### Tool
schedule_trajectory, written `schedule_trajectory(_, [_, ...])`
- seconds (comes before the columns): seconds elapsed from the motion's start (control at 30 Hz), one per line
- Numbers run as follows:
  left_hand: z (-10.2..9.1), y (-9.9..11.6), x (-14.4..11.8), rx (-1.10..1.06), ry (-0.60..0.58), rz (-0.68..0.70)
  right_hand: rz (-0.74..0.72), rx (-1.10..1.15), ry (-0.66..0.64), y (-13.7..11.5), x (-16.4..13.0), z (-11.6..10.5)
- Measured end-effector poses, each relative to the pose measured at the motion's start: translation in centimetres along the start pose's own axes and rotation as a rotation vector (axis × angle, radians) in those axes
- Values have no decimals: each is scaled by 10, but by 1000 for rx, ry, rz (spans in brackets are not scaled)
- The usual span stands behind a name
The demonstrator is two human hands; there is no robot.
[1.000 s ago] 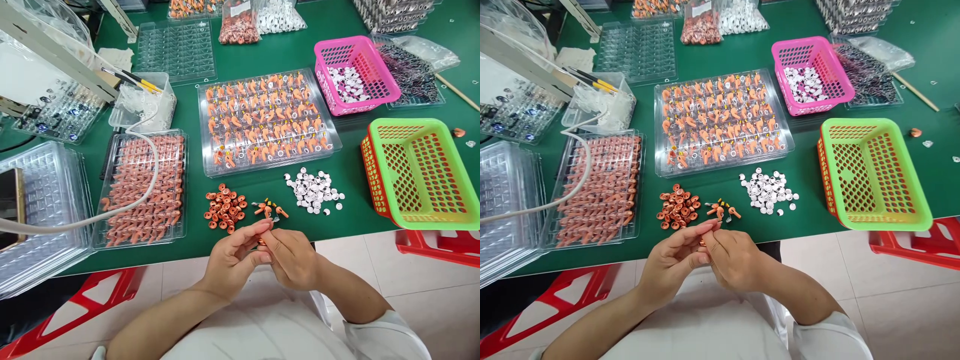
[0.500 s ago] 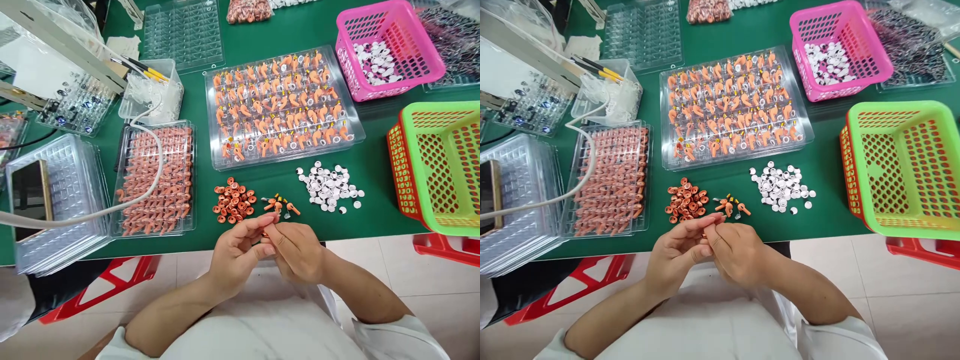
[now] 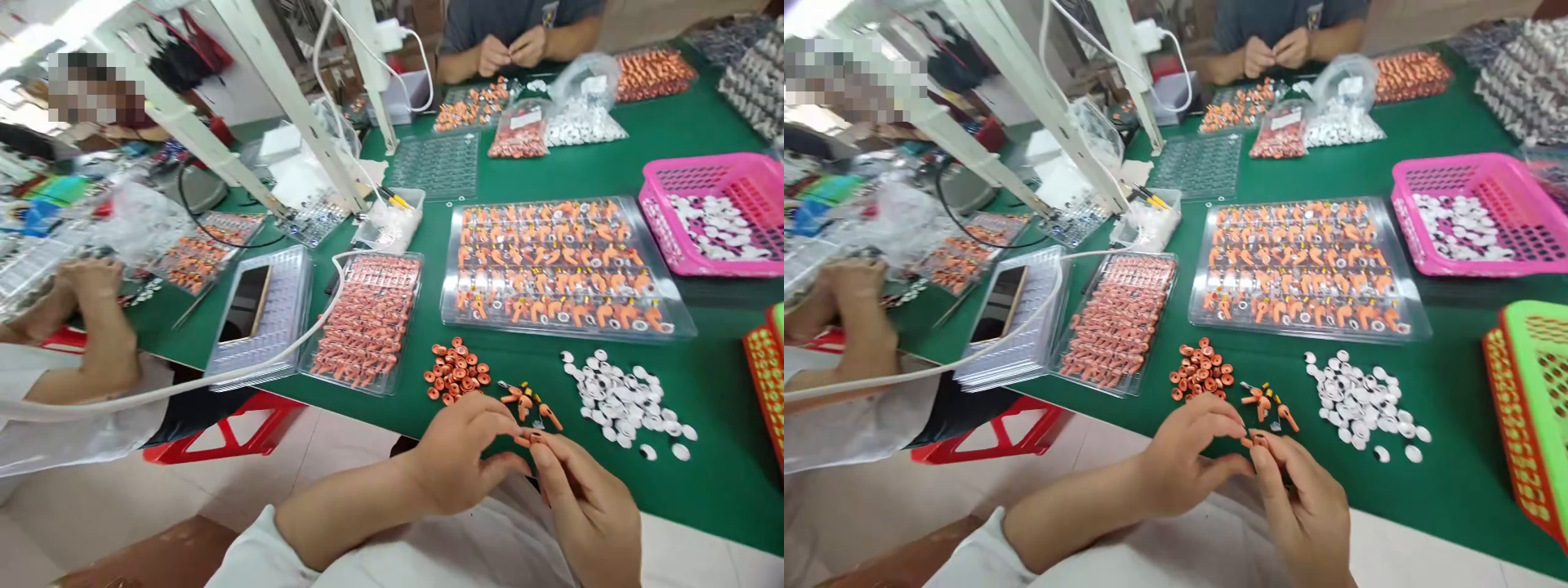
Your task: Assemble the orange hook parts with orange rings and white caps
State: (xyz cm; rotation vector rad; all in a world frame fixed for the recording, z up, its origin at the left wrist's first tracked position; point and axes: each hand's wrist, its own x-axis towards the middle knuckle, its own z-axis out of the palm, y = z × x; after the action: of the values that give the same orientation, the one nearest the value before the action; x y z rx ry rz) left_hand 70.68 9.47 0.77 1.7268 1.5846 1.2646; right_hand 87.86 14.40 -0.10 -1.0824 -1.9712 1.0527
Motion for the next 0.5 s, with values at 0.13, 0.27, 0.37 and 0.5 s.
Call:
schedule_trajectory(0.13, [0,-2,-5,145,-20,93,46,-30,9,-7,-3,8])
schedule_trajectory(0.27, [-5,3,-11,192,-30,129,49,-25,2,-13,-2,13])
schedule_trajectory(0.37, [-13,8,-14,179,17,125,-82,60,-47,-11,2,13])
schedule_trajectory(0.5, [-47,4,-8,193,194,104,-152,85,-65,-12,4,14])
